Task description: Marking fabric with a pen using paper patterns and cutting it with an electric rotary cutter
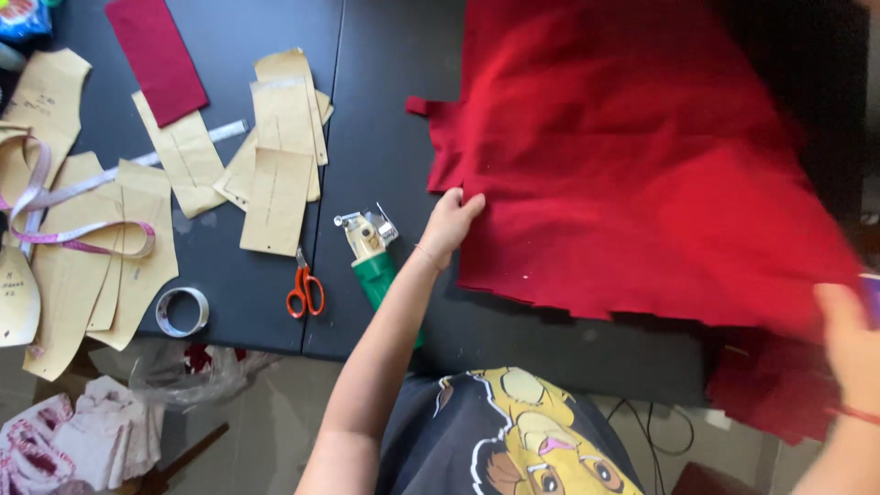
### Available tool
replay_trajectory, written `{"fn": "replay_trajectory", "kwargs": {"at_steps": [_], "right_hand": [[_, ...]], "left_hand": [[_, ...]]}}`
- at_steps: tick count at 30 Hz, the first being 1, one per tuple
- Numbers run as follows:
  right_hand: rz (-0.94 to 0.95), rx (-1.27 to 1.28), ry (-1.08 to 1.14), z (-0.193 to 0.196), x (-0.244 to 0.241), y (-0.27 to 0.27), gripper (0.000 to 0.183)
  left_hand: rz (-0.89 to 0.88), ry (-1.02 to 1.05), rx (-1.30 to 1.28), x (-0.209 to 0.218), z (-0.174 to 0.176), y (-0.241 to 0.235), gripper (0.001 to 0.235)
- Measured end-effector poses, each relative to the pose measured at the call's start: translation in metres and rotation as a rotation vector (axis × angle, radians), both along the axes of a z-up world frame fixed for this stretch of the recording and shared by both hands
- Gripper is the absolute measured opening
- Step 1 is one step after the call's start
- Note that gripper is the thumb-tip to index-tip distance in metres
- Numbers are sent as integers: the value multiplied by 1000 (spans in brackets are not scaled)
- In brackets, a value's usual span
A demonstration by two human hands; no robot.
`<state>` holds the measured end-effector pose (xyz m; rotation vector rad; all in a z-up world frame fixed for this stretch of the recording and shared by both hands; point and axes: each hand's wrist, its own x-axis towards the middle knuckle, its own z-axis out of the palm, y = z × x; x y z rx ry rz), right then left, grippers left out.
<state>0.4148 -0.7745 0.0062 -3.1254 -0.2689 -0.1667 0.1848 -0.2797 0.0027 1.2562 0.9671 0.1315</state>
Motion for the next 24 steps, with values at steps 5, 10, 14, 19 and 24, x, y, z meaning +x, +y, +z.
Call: {"fn": "replay_trajectory", "kwargs": {"at_steps": [5, 10, 14, 19, 24], "right_hand": [[171, -135, 219, 68, -72, 98, 60], [232, -171, 206, 50, -84, 101, 54], [302, -204, 187, 30, -74, 89, 33], [629, 374, -210, 80, -112, 186, 17], [638, 865, 215, 78, -156, 293, 52]], "left_hand": [[-166, 342, 92, -29, 1, -30, 35], [-340, 388, 217, -53, -1, -50, 42], [-407, 480, 390, -60, 12, -49, 47], [-351, 791, 1224, -43, 9, -56, 13], [-492, 323, 1506, 6, 16, -29, 68]]}}
